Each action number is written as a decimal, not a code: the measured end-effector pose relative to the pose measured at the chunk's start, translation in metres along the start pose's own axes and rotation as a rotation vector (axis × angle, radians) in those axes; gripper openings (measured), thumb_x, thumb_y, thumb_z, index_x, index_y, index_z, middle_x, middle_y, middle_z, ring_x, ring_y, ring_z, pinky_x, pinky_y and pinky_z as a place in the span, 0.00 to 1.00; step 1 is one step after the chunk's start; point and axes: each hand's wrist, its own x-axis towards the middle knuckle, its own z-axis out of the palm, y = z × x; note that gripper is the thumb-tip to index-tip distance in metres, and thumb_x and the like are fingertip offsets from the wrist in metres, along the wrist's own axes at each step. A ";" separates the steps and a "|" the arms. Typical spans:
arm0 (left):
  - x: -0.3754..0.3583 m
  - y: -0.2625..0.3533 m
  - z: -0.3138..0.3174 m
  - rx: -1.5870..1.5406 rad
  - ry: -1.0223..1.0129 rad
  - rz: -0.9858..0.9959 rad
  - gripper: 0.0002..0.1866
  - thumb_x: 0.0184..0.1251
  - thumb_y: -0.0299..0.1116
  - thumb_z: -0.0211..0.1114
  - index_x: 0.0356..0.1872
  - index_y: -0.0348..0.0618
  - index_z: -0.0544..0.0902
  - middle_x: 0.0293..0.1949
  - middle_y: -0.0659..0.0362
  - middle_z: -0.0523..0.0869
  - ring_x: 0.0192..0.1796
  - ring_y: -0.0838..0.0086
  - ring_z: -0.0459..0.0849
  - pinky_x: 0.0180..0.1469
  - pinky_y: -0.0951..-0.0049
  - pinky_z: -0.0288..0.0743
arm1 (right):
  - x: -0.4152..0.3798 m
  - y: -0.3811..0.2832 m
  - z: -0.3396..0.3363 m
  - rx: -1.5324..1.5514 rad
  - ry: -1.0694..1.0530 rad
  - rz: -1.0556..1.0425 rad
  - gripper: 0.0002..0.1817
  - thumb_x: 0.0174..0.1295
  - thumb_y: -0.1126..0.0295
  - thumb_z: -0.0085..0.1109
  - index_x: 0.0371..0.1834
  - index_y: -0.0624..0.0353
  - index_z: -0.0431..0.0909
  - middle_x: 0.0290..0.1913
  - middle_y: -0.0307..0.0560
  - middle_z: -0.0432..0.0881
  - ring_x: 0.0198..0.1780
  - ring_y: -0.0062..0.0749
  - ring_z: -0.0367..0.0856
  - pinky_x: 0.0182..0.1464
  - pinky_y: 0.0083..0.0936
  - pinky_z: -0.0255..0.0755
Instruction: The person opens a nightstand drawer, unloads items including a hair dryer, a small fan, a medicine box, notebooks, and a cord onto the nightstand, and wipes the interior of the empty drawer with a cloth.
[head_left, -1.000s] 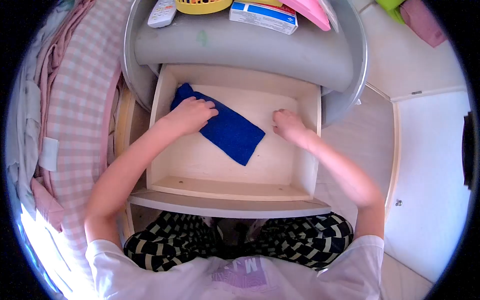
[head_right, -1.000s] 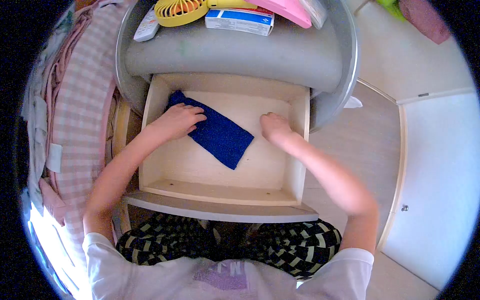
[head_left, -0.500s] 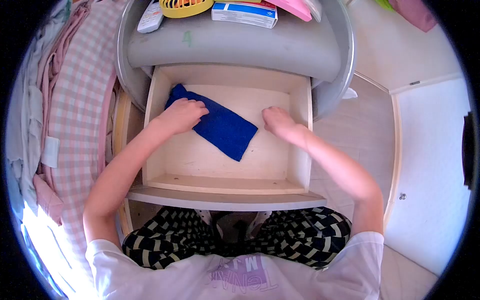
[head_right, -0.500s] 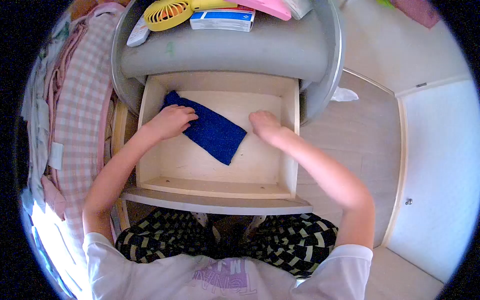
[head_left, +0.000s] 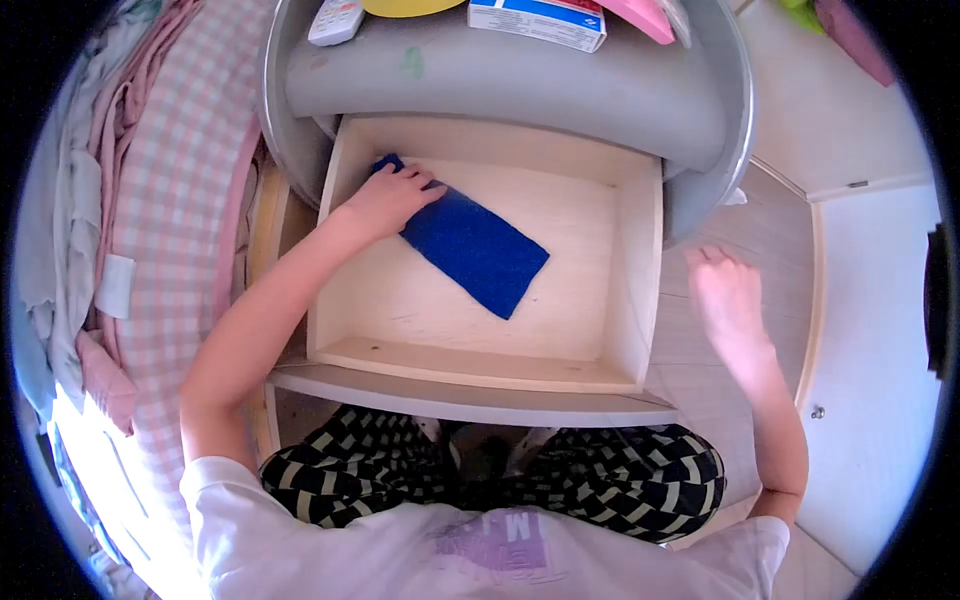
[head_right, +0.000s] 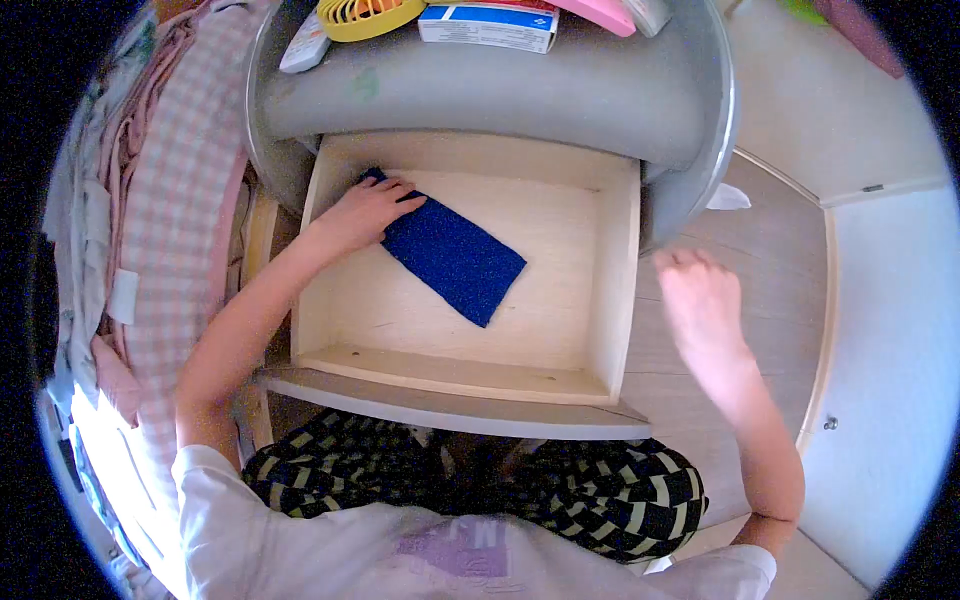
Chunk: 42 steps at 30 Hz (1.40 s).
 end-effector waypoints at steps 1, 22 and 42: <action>-0.001 0.000 0.000 -0.047 -0.057 -0.035 0.39 0.47 0.22 0.68 0.66 0.50 0.68 0.66 0.51 0.69 0.67 0.55 0.69 0.67 0.55 0.66 | 0.005 -0.013 0.002 0.087 0.131 -0.112 0.09 0.50 0.79 0.56 0.36 0.64 0.80 0.41 0.55 0.79 0.46 0.42 0.82 0.41 0.35 0.80; -0.031 0.008 0.024 -0.054 -0.126 -0.164 0.21 0.56 0.21 0.58 0.54 0.41 0.78 0.47 0.48 0.80 0.46 0.53 0.83 0.47 0.60 0.81 | 0.129 -0.214 0.100 0.637 0.162 -0.714 0.34 0.57 0.70 0.57 0.71 0.56 0.61 0.74 0.55 0.57 0.76 0.48 0.51 0.73 0.53 0.47; -0.099 0.063 0.010 -0.404 -0.519 -0.044 0.17 0.51 0.36 0.73 0.38 0.34 0.83 0.33 0.44 0.85 0.41 0.51 0.85 0.48 0.57 0.78 | 0.081 -0.229 0.105 0.620 0.017 -1.175 0.27 0.55 0.75 0.57 0.61 0.49 0.74 0.69 0.41 0.67 0.75 0.40 0.55 0.74 0.50 0.47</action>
